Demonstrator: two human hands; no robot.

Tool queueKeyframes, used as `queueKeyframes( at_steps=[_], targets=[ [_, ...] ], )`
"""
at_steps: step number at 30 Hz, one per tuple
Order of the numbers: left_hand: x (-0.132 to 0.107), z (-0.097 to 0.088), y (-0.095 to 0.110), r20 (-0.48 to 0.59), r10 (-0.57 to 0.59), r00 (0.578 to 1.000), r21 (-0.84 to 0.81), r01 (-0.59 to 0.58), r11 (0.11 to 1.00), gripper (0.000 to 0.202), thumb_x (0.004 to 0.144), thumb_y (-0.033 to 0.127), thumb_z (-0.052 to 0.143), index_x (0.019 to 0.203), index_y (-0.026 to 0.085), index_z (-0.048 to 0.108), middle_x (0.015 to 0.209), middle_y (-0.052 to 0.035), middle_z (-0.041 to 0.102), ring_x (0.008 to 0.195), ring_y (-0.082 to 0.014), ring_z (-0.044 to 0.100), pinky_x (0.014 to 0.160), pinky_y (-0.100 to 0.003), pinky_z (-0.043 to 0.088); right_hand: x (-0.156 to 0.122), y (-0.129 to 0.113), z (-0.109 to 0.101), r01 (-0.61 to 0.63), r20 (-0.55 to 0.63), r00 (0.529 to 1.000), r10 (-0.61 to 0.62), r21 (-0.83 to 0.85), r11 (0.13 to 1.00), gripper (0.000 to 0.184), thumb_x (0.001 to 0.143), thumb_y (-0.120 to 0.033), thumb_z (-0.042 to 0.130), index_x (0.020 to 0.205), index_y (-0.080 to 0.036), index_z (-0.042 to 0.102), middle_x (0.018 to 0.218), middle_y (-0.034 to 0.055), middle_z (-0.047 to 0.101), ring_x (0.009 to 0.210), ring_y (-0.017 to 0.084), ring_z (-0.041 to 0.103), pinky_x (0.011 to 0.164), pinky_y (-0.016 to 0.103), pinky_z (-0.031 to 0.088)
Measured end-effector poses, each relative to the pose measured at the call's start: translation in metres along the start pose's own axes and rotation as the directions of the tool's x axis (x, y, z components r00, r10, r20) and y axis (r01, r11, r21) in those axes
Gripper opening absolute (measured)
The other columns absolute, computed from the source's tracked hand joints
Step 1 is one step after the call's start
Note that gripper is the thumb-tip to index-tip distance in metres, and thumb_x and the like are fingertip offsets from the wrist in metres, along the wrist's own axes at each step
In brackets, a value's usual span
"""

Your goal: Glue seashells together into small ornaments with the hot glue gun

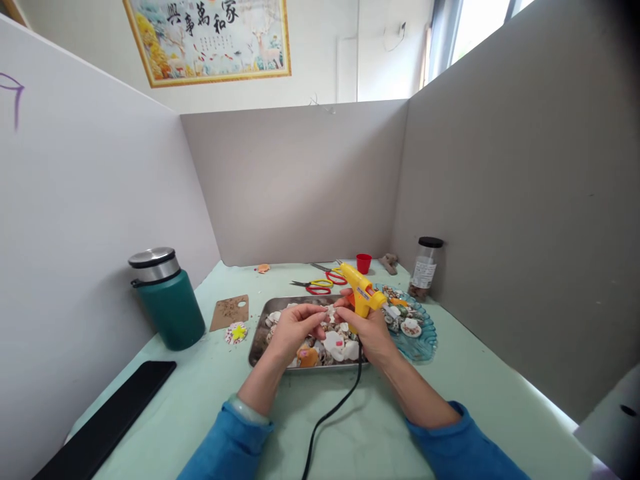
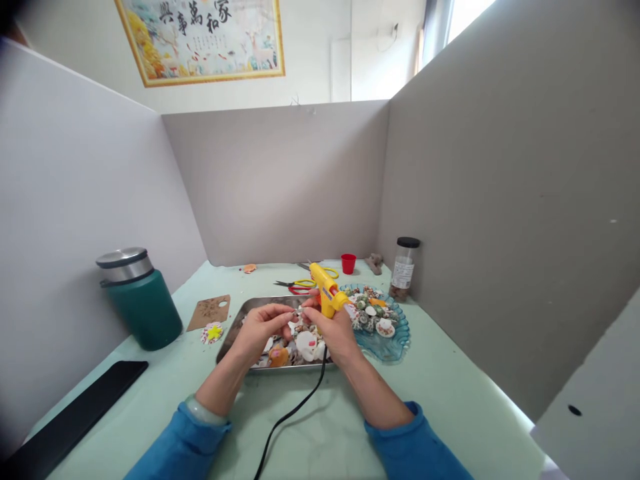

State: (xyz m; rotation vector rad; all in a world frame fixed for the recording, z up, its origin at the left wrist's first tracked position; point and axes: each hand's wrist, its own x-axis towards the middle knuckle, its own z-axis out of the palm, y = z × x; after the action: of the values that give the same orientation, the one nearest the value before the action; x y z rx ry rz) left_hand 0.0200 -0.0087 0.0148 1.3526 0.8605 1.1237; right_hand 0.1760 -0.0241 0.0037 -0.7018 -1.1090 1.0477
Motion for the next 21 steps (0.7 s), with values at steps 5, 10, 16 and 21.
queueKeyframes(
  at_steps=[5, 10, 16, 21],
  targets=[
    [-0.0017, 0.0063, 0.0004, -0.057, 0.06, 0.997, 0.107, -0.053, 0.993, 0.022, 0.063, 0.029, 0.073, 0.079, 0.013, 0.071, 0.047, -0.0007, 0.061, 0.045, -0.0121, 0.055, 0.05, -0.022, 0.043, 0.0013, 0.0051, -0.0008, -0.009, -0.043, 0.999, 0.008, -0.022, 1.0, 0.042, 0.069, -0.033, 0.069, 0.105, -0.019, 0.051, 0.078, -0.0004, 0.059, 0.065, 0.014, 0.057, 0.064, 0.03, 0.051],
    [-0.0018, 0.0067, -0.0018, -0.1, 0.098, 0.99, 0.159, -0.082, 0.984, 0.018, 0.064, 0.029, 0.072, 0.075, 0.015, 0.071, 0.046, -0.0004, 0.06, 0.044, -0.0125, 0.054, 0.047, -0.022, 0.041, 0.0015, 0.0044, 0.0, 0.012, -0.018, 1.0, -0.013, -0.049, 0.999, 0.036, 0.069, -0.031, 0.068, 0.099, -0.02, 0.052, 0.074, -0.002, 0.059, 0.061, 0.013, 0.056, 0.062, 0.028, 0.049],
    [-0.0022, 0.0054, -0.0022, -0.129, 0.153, 0.98, 0.201, -0.126, 0.971, 0.022, 0.069, 0.034, 0.068, 0.079, 0.014, 0.071, 0.047, -0.0009, 0.061, 0.046, -0.013, 0.055, 0.052, -0.023, 0.042, 0.0018, 0.0054, 0.0012, -0.007, -0.031, 0.999, 0.005, -0.049, 0.999, 0.035, 0.069, -0.029, 0.069, 0.098, -0.021, 0.053, 0.074, -0.0031, 0.061, 0.058, 0.011, 0.056, 0.059, 0.026, 0.047],
    [-0.0026, 0.0069, -0.0049, -0.127, 0.184, 0.975, 0.253, -0.147, 0.956, 0.019, 0.069, 0.032, 0.068, 0.078, 0.015, 0.071, 0.048, -0.0009, 0.061, 0.047, -0.0134, 0.056, 0.051, -0.023, 0.041, 0.0017, 0.0088, 0.0004, 0.002, -0.033, 0.999, -0.004, -0.078, 0.997, 0.035, 0.071, -0.031, 0.067, 0.102, -0.02, 0.053, 0.075, -0.0023, 0.059, 0.058, 0.011, 0.054, 0.057, 0.026, 0.046]
  ],
)
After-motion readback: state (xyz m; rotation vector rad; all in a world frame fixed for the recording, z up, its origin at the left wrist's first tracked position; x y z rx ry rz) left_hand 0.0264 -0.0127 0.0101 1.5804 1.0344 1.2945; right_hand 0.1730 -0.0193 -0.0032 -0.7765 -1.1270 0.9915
